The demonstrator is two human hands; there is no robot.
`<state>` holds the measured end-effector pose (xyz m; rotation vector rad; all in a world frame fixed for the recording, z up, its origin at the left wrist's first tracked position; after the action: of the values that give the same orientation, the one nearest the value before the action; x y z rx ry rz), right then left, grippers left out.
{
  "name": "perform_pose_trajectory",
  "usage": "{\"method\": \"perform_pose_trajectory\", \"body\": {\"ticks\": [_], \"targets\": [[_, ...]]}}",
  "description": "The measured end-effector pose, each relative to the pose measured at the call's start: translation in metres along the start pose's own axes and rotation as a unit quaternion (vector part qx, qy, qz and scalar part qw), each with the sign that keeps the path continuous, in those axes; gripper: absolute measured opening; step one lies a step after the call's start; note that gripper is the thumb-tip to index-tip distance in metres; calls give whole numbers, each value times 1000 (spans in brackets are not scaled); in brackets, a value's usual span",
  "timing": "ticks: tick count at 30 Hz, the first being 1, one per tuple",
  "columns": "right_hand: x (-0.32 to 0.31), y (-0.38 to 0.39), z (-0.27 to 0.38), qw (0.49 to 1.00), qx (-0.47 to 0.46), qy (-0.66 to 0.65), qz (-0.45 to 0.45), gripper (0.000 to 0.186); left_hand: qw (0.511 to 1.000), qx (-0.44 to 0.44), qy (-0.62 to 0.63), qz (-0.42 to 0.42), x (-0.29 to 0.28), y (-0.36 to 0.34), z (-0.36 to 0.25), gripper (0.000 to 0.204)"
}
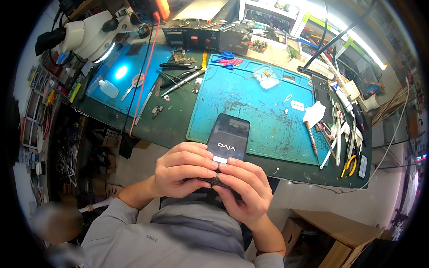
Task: The person disassembles a smartphone, removes the battery, and uses a screwdriver to manipulate internal components. They then reassemble the phone and test it by pressing buttons.
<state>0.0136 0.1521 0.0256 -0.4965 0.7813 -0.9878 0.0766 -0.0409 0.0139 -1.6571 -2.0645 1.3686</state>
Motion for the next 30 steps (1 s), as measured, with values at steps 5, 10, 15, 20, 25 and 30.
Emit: {"method": "perform_pose_trajectory", "body": {"ticks": [5, 10, 15, 20, 25, 30], "targets": [[3, 6, -1, 1000, -5, 10, 0, 28, 1000, 16, -7, -17, 4, 5, 2, 24], [1, 5, -1, 1000, -1, -5, 4, 31, 1000, 16, -11, -9, 4, 4, 0, 25], [-2, 3, -5, 999, 25, -41, -21, 38, 1000, 19, 10, 0, -1, -2, 4, 32], [-7, 0, -11, 999, -27, -35, -10, 37, 1000, 30, 1, -1, -2, -7, 6, 34], [-7, 0, -9, 999, -29, -19, 15, 33, 997, 76, 17, -7, -6, 1, 16, 31], [-7, 1, -8, 999, -42, 4, 19, 29, 996, 80, -29, -2, -7, 0, 9, 28]]}}
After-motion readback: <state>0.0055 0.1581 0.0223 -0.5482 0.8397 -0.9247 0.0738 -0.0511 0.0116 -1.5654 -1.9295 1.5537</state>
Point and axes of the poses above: each hand's wrist, its own y-axis away from the middle knuckle, its own x-axis out of the palm, z = x × y, the point moved 2 cm from there along -y, towards the middle knuckle, and after that the axes turned 4 degrees about -y, right-handed, at the moved point
